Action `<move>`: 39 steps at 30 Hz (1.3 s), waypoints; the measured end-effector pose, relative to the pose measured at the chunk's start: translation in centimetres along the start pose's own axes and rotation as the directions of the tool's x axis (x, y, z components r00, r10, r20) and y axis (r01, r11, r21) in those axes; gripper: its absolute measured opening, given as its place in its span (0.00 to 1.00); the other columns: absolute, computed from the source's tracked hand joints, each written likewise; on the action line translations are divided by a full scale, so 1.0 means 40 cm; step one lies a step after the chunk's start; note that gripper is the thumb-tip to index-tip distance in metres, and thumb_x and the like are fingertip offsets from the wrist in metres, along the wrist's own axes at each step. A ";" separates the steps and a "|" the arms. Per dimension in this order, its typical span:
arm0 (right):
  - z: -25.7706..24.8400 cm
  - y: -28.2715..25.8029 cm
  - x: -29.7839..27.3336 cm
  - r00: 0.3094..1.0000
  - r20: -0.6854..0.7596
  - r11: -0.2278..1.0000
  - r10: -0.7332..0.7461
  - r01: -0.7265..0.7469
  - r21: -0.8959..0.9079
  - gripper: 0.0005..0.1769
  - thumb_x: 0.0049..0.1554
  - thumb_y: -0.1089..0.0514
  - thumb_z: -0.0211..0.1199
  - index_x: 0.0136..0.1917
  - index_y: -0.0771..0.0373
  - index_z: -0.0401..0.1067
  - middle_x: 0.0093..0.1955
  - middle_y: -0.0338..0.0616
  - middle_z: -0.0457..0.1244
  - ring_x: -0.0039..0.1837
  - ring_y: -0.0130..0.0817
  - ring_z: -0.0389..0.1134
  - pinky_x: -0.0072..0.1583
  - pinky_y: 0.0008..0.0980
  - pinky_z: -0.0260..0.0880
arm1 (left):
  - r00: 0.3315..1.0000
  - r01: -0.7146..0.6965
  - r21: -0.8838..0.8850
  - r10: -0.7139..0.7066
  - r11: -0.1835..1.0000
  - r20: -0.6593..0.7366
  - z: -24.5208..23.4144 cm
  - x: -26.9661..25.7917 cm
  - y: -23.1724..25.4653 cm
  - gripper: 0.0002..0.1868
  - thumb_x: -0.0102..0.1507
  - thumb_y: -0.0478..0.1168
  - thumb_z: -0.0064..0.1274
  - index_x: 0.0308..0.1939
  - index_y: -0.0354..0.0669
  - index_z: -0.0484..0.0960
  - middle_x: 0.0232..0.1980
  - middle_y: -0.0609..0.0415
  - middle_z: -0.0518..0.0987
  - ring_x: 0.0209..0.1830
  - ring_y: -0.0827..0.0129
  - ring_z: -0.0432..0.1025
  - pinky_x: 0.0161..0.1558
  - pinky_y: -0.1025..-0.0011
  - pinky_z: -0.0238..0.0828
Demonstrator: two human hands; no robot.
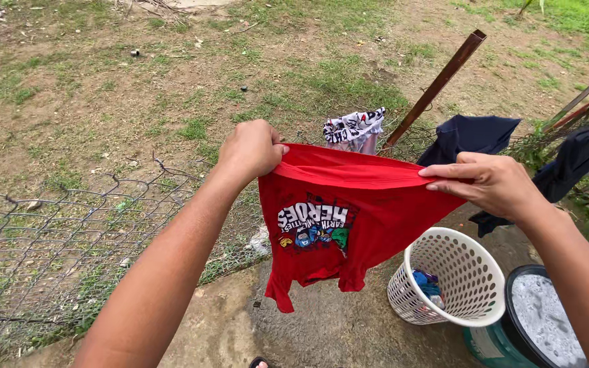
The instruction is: The person washes various clothes by hand in a basin of soapy water, wrings them out, and hangs them on a bamboo and wire fence.
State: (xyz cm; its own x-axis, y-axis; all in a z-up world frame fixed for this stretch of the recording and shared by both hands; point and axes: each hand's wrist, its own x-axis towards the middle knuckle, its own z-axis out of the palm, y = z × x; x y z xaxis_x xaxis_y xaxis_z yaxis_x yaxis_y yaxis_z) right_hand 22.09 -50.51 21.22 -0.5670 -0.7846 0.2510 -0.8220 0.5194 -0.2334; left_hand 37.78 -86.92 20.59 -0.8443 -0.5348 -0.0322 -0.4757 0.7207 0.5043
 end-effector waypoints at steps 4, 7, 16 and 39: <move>0.071 -0.013 0.049 0.998 -0.018 0.989 -0.063 0.065 0.131 0.14 0.52 0.53 0.71 0.53 0.49 0.83 0.29 0.38 0.56 0.33 0.26 0.58 0.37 0.30 0.59 | 0.999 0.047 0.008 -0.047 0.999 0.009 -0.024 -0.005 -0.064 0.13 0.61 0.50 0.62 0.46 0.52 0.89 0.50 0.47 0.85 0.51 0.55 0.80 0.54 0.55 0.76; 0.110 -0.026 0.078 0.999 0.036 0.937 -0.016 0.002 0.348 0.14 0.51 0.54 0.72 0.51 0.55 0.85 0.32 0.37 0.60 0.36 0.25 0.59 0.38 0.29 0.60 | 0.996 0.083 0.032 -0.083 0.996 0.011 -0.046 -0.007 -0.108 0.14 0.61 0.52 0.62 0.46 0.53 0.89 0.50 0.49 0.85 0.51 0.56 0.79 0.53 0.54 0.75; 0.200 -0.044 0.107 0.861 0.498 0.746 -0.106 -0.262 0.613 0.12 0.48 0.54 0.73 0.41 0.65 0.85 0.59 0.37 0.60 0.61 0.30 0.61 0.59 0.33 0.62 | 0.887 0.459 -0.407 -0.381 0.790 0.261 0.064 0.087 -0.389 0.14 0.72 0.48 0.41 0.51 0.45 0.76 0.46 0.48 0.86 0.47 0.57 0.83 0.50 0.50 0.76; 1.122 -0.205 0.089 0.399 0.914 -0.427 -0.067 -0.840 0.335 0.21 0.56 0.55 0.51 0.61 0.59 0.70 0.55 0.51 0.70 0.55 0.47 0.72 0.60 0.51 0.71 | 0.913 0.397 -0.817 0.089 -0.418 0.398 0.257 -0.225 -0.265 0.51 0.61 0.36 0.63 0.81 0.54 0.46 0.59 0.56 0.75 0.55 0.66 0.72 0.54 0.60 0.73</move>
State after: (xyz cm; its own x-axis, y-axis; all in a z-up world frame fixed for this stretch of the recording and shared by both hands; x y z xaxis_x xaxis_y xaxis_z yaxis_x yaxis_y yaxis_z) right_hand 29.18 -72.78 -18.13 -0.1229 -0.6580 -0.7429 0.8448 0.3235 -0.4262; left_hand 47.89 -85.21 6.64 -0.9113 -0.2490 -0.3280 0.0651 -0.8737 0.4821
